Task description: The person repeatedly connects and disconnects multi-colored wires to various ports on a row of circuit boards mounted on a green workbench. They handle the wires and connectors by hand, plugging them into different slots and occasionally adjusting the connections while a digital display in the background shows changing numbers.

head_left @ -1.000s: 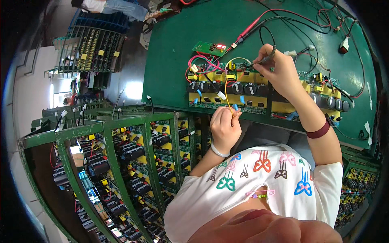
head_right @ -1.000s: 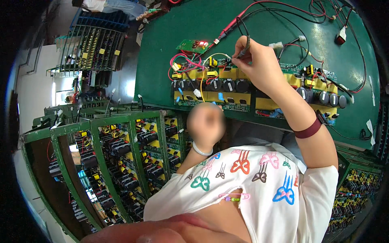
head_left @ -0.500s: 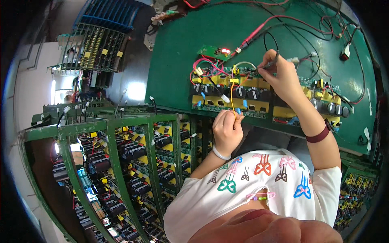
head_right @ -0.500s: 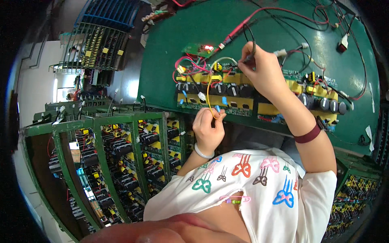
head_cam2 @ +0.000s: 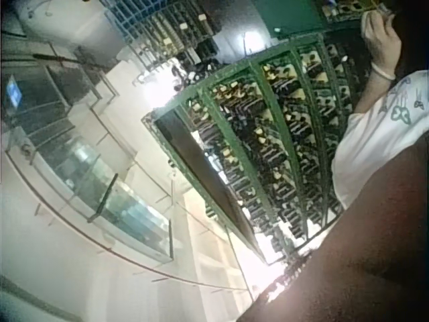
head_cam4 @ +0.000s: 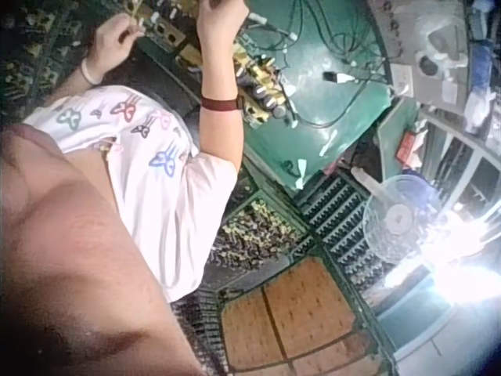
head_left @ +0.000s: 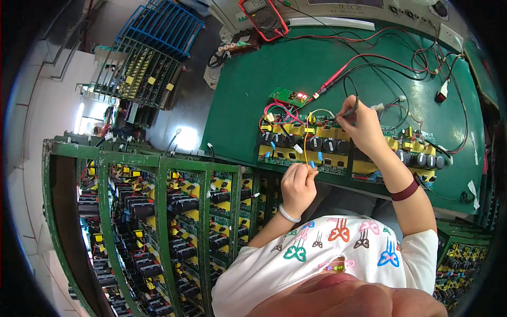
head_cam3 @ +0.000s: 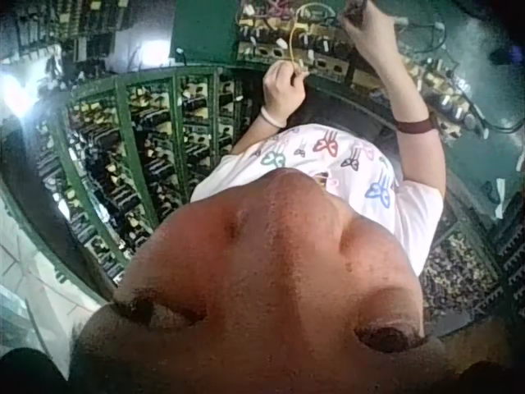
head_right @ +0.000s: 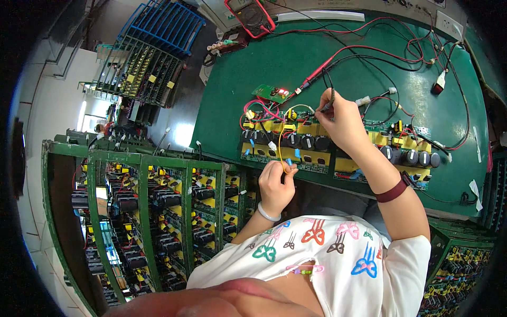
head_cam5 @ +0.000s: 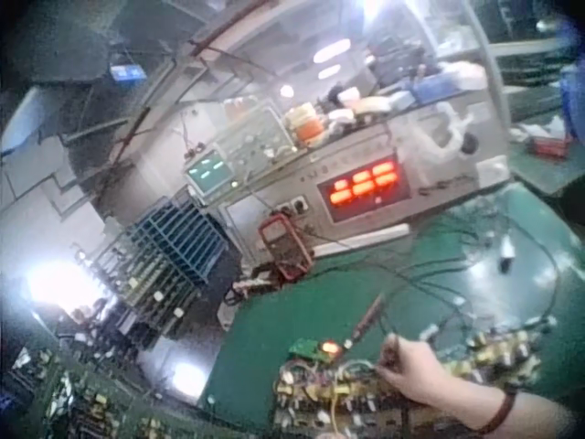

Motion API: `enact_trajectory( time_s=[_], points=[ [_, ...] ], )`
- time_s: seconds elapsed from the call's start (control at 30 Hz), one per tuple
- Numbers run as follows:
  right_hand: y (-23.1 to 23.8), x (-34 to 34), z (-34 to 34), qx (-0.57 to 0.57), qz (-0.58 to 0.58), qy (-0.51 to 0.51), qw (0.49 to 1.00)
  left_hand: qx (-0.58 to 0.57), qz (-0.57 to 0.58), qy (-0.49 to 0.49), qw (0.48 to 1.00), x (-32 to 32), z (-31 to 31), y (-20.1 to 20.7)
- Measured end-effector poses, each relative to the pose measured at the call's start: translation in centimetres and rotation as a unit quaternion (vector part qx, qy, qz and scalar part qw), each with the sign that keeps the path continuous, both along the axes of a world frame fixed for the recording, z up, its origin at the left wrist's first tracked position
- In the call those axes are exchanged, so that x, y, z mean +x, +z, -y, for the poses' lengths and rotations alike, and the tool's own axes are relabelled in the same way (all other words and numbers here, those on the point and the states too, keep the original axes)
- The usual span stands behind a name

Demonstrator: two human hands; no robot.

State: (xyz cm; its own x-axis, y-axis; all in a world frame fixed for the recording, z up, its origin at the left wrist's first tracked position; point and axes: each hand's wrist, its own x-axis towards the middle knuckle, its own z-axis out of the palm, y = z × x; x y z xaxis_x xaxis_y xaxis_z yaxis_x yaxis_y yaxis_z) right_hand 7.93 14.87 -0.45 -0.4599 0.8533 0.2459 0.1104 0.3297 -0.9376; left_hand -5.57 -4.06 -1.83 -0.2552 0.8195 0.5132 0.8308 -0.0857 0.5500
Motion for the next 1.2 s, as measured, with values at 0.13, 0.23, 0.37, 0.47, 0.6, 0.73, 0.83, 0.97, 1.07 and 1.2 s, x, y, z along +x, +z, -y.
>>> enact_trajectory(
  time_s=[0.13,0.23,0.37,0.47,0.6,0.73,0.83,0.97,1.07,1.2],
  points=[
    [0.2,0.1,0.0,0.001,0.023,-0.003,1.000,-0.002,-0.006,-0.004,1.000,-0.2,0.1,-0.1],
    [0.8,0.3,0.2,0.023,0.034,-0.006,0.999,-0.012,-0.008,-0.005,1.000,-0.1,0.1,0.1],
    [1.2,1.1,0.0,0.042,-0.092,-0.048,0.994,-0.026,-0.021,-0.021,0.999,-0.4,0.1,0.8],
    [4.0,3.9,0.3,0.040,-0.092,-0.087,0.991,-0.052,0.053,0.002,0.997,-0.3,0.8,1.2],
    [6.3,9.6,-2.5,0.007,-0.074,-0.113,0.991,-0.027,0.034,-0.015,0.999,0.1,0.2,2.0],
    [5.8,15.8,-7.2,0.021,0.144,-0.157,0.977,-0.021,0.092,-0.116,0.989,3.5,-1.3,4.2],
    [3.5,17.7,-10.8,0.150,0.290,-0.219,0.919,0.000,0.068,-0.239,0.969,7.1,-4.1,4.3],
    [1.5,22.3,-14.0,0.195,0.411,-0.284,0.844,0.021,0.059,-0.317,0.946,12.4,-7.9,3.5],
    [-0.3,25.5,-15.3,0.172,0.427,-0.250,0.852,0.020,0.041,-0.344,0.938,15.3,-9.4,3.2],
    [-1.5,25.6,-16.4,0.189,0.410,-0.205,0.868,-0.002,0.020,-0.333,0.943,16.3,-10.0,2.8]
  ],
)
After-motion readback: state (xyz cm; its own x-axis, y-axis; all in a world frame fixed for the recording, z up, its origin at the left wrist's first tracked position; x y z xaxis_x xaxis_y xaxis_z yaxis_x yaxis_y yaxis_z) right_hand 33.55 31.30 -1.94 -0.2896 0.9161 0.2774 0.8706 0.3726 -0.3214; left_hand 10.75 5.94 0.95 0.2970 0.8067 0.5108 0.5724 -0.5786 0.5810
